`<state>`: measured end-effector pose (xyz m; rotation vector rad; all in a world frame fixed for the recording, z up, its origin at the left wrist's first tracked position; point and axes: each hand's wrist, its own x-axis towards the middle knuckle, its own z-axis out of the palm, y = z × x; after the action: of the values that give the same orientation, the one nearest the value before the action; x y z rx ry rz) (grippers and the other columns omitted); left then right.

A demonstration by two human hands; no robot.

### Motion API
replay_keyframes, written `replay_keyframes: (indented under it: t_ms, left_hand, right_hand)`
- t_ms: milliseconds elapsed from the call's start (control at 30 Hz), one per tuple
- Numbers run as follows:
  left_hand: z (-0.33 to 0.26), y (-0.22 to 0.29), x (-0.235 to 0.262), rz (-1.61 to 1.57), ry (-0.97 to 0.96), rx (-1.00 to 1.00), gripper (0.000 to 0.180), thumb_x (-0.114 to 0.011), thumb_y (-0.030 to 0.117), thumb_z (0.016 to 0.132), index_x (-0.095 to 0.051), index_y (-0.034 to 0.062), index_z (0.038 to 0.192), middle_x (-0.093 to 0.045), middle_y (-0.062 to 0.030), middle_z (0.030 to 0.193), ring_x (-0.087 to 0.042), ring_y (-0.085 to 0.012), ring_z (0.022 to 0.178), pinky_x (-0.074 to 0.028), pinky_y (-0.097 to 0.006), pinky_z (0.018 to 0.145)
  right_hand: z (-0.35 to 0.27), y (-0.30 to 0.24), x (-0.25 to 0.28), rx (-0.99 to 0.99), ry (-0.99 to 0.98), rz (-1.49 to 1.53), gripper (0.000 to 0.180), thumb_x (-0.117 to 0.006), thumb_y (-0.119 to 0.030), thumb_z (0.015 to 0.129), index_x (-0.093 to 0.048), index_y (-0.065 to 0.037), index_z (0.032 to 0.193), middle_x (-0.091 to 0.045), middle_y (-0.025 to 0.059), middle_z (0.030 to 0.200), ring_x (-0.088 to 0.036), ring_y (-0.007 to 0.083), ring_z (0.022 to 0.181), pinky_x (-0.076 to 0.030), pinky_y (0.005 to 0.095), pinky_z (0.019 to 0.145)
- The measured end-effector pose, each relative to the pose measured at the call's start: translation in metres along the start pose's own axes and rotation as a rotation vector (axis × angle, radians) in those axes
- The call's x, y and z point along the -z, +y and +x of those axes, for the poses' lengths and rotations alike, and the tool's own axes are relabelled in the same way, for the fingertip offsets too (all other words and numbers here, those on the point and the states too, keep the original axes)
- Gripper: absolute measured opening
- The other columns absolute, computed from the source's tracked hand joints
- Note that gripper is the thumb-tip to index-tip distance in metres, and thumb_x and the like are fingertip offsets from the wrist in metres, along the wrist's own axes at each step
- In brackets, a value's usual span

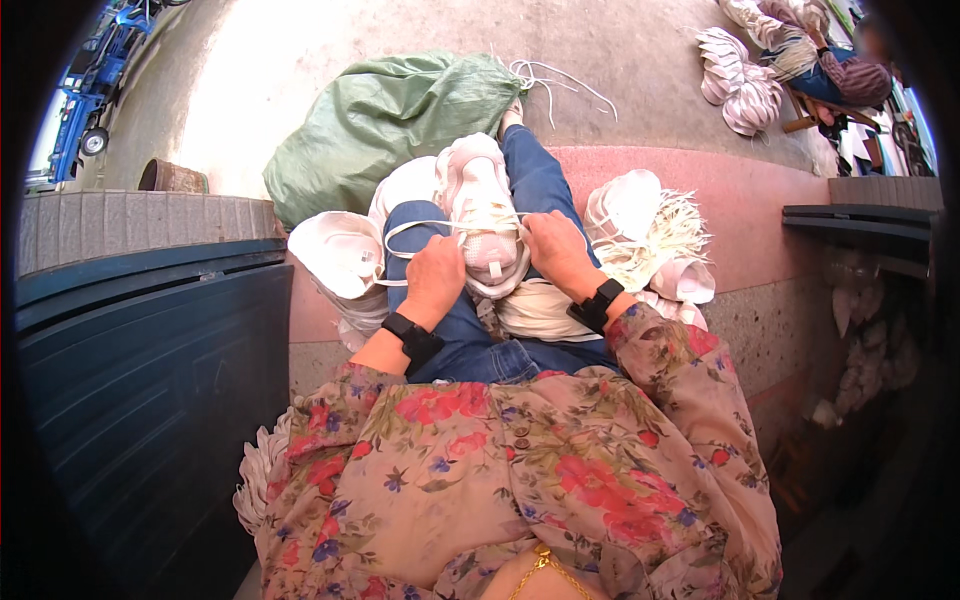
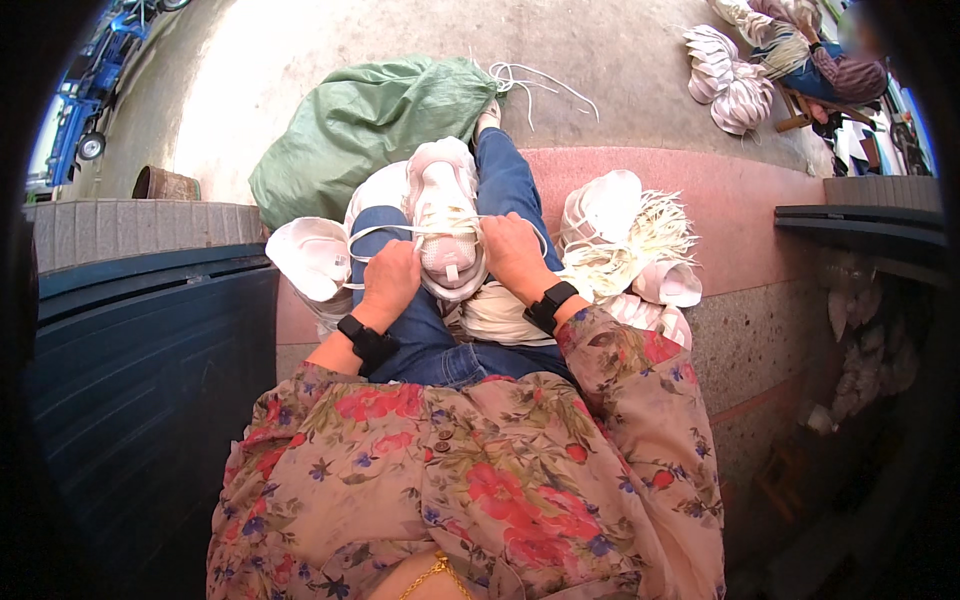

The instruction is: Lacing shoelaces into multiple pairs of athletic shoe uppers.

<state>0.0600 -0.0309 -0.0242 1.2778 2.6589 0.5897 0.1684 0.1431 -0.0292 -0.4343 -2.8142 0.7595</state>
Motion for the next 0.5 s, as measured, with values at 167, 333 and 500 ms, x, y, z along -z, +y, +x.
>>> replay_keyframes:
  t_ms: [167,333,500]
  left_hand:
    - [0.012,0.016,0.021,0.126,-0.078,-0.130,0.006,-0.056,0.012,0.072,-0.054,0.0070,0.075,-0.051,-0.0107,0.078,-0.058,-0.0247,0.060,-0.048,-0.036,0.048]
    - [0.017,0.021,0.014,0.346,-0.209,-0.345,0.010,-0.053,0.007,0.068,-0.054,0.0034,0.078,-0.049,-0.0113,0.077,-0.058,-0.0247,0.059,-0.047,-0.035,0.046]
    - [0.030,0.008,0.019,0.156,-0.364,-0.429,0.006,-0.052,0.006,0.069,-0.054,0.0020,0.074,-0.048,-0.0122,0.077,-0.058,-0.0275,0.062,-0.047,-0.037,0.049]
  right_hand:
    - [0.002,0.004,0.005,0.178,-0.087,0.009,0.010,-0.055,-0.007,0.066,-0.055,-0.004,0.076,-0.056,0.0097,0.069,-0.053,0.0259,0.074,-0.041,0.0367,0.064]
    - [0.013,-0.011,0.009,0.378,-0.243,-0.296,0.003,-0.056,-0.011,0.065,-0.059,-0.012,0.063,-0.056,0.0054,0.070,-0.052,0.0203,0.077,-0.038,0.0320,0.065]
    - [0.015,-0.021,0.017,0.357,-0.277,-0.403,0.003,-0.057,-0.013,0.064,-0.059,-0.011,0.065,-0.052,0.0050,0.077,-0.047,0.0201,0.085,-0.034,0.0339,0.065]
